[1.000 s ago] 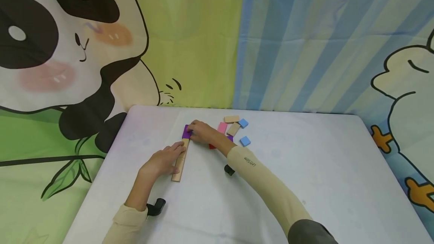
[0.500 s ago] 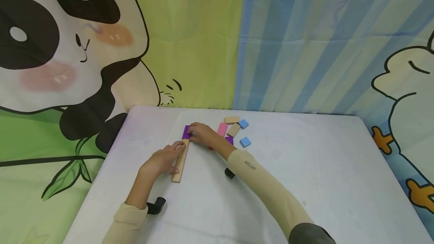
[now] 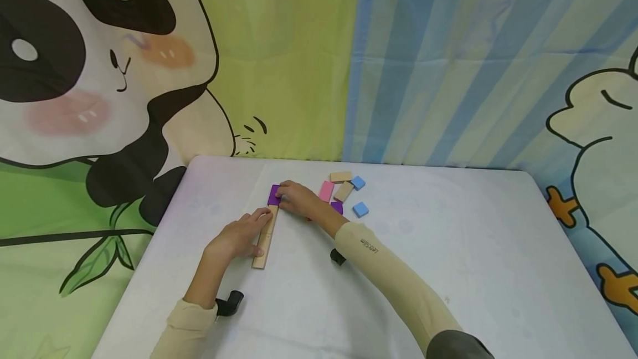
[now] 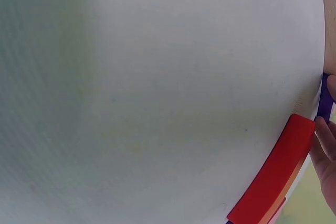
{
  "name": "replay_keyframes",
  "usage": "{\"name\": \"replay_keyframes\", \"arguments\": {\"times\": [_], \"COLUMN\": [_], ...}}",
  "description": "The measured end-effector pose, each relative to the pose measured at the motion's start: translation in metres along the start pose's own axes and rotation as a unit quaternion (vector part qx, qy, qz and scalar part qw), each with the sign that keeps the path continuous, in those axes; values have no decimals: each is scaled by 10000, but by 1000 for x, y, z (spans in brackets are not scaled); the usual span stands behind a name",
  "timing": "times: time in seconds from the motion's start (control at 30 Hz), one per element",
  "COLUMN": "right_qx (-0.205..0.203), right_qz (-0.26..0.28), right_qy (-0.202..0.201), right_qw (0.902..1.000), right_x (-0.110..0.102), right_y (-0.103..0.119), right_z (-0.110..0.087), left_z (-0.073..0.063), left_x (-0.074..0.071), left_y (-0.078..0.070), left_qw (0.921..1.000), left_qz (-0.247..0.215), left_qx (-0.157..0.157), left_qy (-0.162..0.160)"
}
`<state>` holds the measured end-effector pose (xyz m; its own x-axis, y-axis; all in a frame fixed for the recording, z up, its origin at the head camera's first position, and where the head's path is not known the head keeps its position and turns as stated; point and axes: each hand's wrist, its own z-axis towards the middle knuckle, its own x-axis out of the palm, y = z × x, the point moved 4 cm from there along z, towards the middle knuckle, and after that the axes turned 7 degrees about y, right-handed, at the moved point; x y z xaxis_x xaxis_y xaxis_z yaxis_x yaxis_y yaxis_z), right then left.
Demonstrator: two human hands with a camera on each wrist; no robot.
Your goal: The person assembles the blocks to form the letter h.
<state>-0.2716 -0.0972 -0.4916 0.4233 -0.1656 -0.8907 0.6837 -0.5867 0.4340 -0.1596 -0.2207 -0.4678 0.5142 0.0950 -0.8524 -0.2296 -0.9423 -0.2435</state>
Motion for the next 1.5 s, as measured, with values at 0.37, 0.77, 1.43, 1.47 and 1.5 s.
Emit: {"name": "replay_keyframes", "arguments": {"times": [0.37,0.77,1.43,1.47,1.5], "right_qx": [139,250,539,510,495], "right_qz": [-117,402,-525,-532,-541], "right_qy": [47,102,-263,-260,-249], "right_qw": [9998,9988,9968,9969,9970], "right_x": [0,-23,-4,-4,-4], "right_y": [1,-3,-28,-28,-28], "right_z": [-2,-31,-101,-101,-100], "left_z": [5,4,2,2,2], "left_x": [-1,0,3,3,3], "left_y": [1,0,15,15,14], "left_qw": [9999,9996,9983,9983,9984], "left_qz": [38,-117,-548,-539,-525], "left_qx": [3,-75,95,96,105], "left_qy": [129,233,192,200,201]}}
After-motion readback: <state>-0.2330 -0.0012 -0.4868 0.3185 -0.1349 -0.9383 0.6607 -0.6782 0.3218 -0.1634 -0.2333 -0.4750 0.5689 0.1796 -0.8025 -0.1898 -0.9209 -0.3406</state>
